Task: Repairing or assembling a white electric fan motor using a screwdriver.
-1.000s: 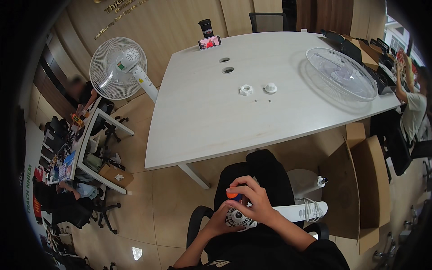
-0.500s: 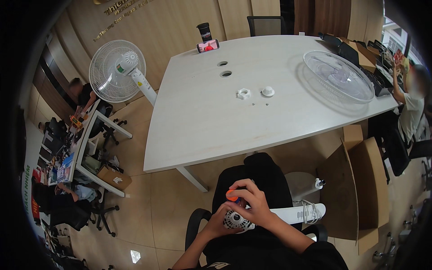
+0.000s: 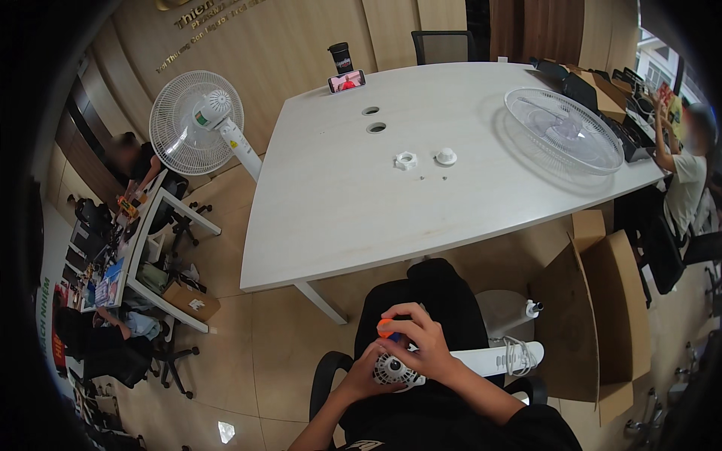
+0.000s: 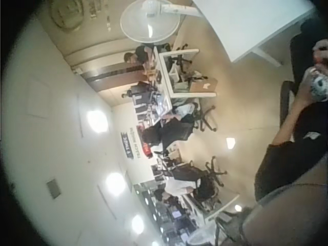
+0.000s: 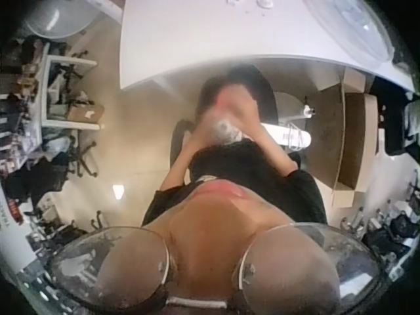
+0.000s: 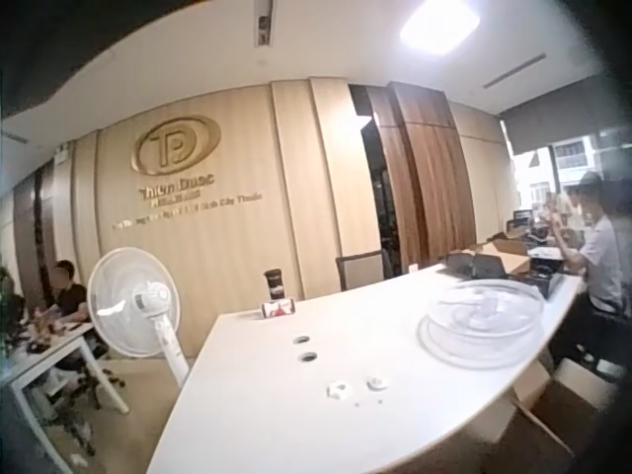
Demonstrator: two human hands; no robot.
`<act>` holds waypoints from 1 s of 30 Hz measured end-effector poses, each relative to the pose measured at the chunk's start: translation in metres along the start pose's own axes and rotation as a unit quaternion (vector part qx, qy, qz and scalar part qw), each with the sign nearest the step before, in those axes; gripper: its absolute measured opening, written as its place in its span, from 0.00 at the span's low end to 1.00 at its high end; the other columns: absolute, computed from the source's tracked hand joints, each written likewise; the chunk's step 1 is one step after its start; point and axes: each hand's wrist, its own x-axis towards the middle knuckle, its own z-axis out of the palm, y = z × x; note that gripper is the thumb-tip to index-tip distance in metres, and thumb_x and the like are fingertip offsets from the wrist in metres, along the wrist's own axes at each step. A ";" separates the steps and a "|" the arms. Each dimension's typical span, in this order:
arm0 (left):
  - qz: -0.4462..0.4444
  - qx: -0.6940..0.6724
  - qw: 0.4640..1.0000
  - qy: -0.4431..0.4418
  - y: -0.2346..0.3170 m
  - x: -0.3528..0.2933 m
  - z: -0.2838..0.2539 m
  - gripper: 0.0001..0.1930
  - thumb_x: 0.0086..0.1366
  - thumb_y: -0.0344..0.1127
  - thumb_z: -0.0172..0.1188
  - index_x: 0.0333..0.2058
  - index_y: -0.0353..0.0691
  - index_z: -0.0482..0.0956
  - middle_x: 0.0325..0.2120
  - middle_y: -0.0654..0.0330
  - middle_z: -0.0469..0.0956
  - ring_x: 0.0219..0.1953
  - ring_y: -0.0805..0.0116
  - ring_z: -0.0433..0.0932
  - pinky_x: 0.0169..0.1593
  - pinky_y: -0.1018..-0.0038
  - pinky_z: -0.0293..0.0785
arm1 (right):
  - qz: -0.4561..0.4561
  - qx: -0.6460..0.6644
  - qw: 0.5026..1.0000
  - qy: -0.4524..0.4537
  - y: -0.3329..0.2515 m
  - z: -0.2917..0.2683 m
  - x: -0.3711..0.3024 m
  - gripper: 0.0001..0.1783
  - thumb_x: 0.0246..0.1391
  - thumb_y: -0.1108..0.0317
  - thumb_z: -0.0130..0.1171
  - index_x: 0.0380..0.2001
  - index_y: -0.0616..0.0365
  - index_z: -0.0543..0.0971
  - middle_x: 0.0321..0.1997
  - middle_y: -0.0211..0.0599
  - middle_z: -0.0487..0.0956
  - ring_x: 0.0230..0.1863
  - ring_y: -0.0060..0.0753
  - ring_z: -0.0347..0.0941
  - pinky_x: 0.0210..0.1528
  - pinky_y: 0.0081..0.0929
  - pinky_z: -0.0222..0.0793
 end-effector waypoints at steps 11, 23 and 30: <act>0.019 0.007 1.000 0.016 -0.003 0.001 0.002 0.42 0.49 0.46 0.83 0.58 0.44 0.68 0.65 0.50 0.67 0.66 0.47 0.72 0.66 0.60 0.73 | -0.018 -0.002 1.000 0.004 -0.006 -0.004 0.008 0.17 0.53 0.81 0.67 0.47 0.61 0.83 0.54 0.46 0.82 0.32 0.24 0.84 0.27 0.17 0.79; 0.017 0.014 1.000 0.017 -0.004 -0.001 0.002 0.43 0.49 0.46 0.83 0.61 0.44 0.68 0.65 0.49 0.67 0.64 0.47 0.74 0.64 0.60 0.74 | -0.022 0.013 1.000 0.007 -0.006 0.000 0.007 0.14 0.54 0.78 0.70 0.45 0.60 0.84 0.54 0.47 0.81 0.36 0.29 0.85 0.29 0.19 0.81; -0.005 0.018 1.000 0.003 -0.006 -0.001 0.003 0.42 0.50 0.48 0.82 0.60 0.44 0.69 0.66 0.48 0.66 0.64 0.47 0.74 0.65 0.59 0.74 | 0.007 0.008 0.999 -0.035 -0.007 -0.004 0.005 0.14 0.55 0.79 0.68 0.45 0.60 0.84 0.56 0.52 0.81 0.41 0.31 0.86 0.31 0.20 0.83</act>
